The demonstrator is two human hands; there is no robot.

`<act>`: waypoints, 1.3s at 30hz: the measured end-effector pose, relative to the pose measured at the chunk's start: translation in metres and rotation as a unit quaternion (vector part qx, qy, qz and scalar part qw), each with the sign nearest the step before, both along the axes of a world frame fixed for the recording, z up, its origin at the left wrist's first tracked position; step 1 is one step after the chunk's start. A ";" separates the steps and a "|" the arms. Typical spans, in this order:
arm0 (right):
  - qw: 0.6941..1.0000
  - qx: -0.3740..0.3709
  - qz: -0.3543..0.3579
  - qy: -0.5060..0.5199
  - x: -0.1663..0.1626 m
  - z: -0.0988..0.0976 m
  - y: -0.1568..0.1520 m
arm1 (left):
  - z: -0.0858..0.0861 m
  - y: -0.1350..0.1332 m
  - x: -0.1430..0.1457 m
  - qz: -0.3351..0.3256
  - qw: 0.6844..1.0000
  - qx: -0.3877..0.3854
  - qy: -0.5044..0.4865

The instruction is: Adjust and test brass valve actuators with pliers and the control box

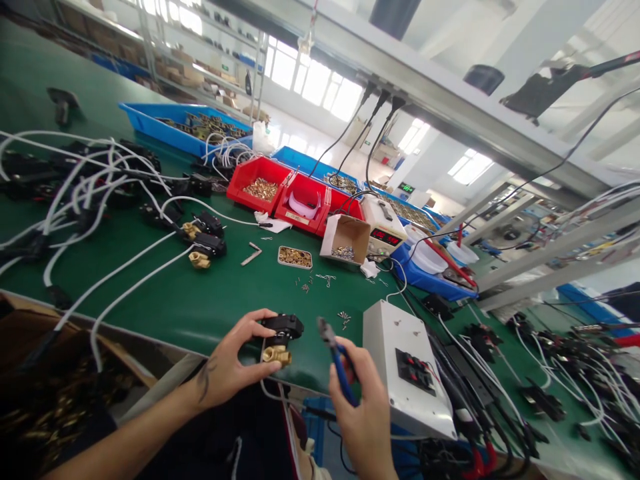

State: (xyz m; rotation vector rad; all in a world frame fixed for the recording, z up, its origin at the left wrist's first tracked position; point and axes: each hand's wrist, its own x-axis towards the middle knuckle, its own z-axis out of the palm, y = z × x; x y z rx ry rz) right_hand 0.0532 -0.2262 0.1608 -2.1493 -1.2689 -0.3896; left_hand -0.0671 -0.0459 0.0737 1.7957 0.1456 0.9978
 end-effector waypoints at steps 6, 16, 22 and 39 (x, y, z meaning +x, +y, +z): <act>0.999 0.046 -0.006 -0.001 -0.003 -0.010 0.003 | -0.002 -0.001 0.000 0.002 1.000 0.004 -0.013; 0.996 0.065 -0.014 -0.062 0.000 0.002 0.013 | 0.001 0.001 0.000 0.013 0.999 0.033 -0.014; 0.995 -0.073 0.071 -0.020 0.008 -0.005 0.014 | -0.002 0.001 -0.001 0.010 0.999 0.025 -0.017; 0.994 0.012 0.010 -0.111 0.009 -0.002 0.018 | 0.000 0.001 0.001 0.003 0.999 0.022 -0.025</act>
